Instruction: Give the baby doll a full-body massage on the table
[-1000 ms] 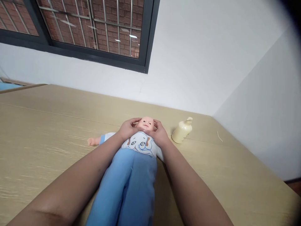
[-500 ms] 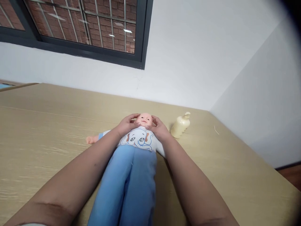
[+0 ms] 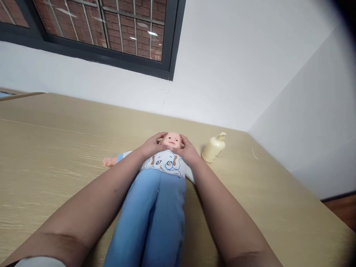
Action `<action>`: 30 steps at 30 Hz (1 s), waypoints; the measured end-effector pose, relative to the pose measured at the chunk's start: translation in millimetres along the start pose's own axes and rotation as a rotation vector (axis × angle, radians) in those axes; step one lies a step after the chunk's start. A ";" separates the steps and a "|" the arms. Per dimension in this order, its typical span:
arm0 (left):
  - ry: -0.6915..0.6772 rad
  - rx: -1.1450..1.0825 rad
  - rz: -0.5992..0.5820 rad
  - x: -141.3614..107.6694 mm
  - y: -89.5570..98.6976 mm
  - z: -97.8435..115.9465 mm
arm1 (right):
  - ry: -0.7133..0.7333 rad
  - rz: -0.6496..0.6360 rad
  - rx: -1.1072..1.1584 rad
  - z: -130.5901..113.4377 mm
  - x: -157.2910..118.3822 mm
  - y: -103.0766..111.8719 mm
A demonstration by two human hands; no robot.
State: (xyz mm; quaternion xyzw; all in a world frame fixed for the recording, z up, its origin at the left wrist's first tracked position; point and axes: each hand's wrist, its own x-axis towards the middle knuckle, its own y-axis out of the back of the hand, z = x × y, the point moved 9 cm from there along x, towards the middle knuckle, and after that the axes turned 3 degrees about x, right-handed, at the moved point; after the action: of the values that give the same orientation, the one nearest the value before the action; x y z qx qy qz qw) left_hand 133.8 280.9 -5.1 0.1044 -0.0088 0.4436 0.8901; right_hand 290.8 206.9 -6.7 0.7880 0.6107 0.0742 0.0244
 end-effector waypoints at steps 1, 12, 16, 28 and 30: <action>0.003 0.019 -0.002 -0.3 0.2 0.2 | 0.003 -0.015 -0.005 -0.9 -0.5 -1.3; 0.088 -0.240 -0.083 -4.0 -5.8 -5.9 | 0.063 -0.195 0.245 -8.3 -1.0 -11.4; 0.114 -0.455 -0.180 -5.2 -9.4 -3.0 | -0.004 -0.244 0.437 -5.8 -1.2 -10.7; 0.110 -0.228 -0.071 -5.8 -5.9 -1.6 | 0.015 -0.102 0.116 9.2 8.3 -4.6; 0.095 -0.153 -0.058 -7.1 -6.0 2.3 | 0.026 -0.118 0.116 8.7 8.5 -5.7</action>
State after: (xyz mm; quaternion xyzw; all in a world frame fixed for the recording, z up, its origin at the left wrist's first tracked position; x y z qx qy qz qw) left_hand 134.4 271.4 -4.6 0.0150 0.0026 0.4199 0.9075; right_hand 288.7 217.0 -15.3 0.7497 0.6595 0.0475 -0.0249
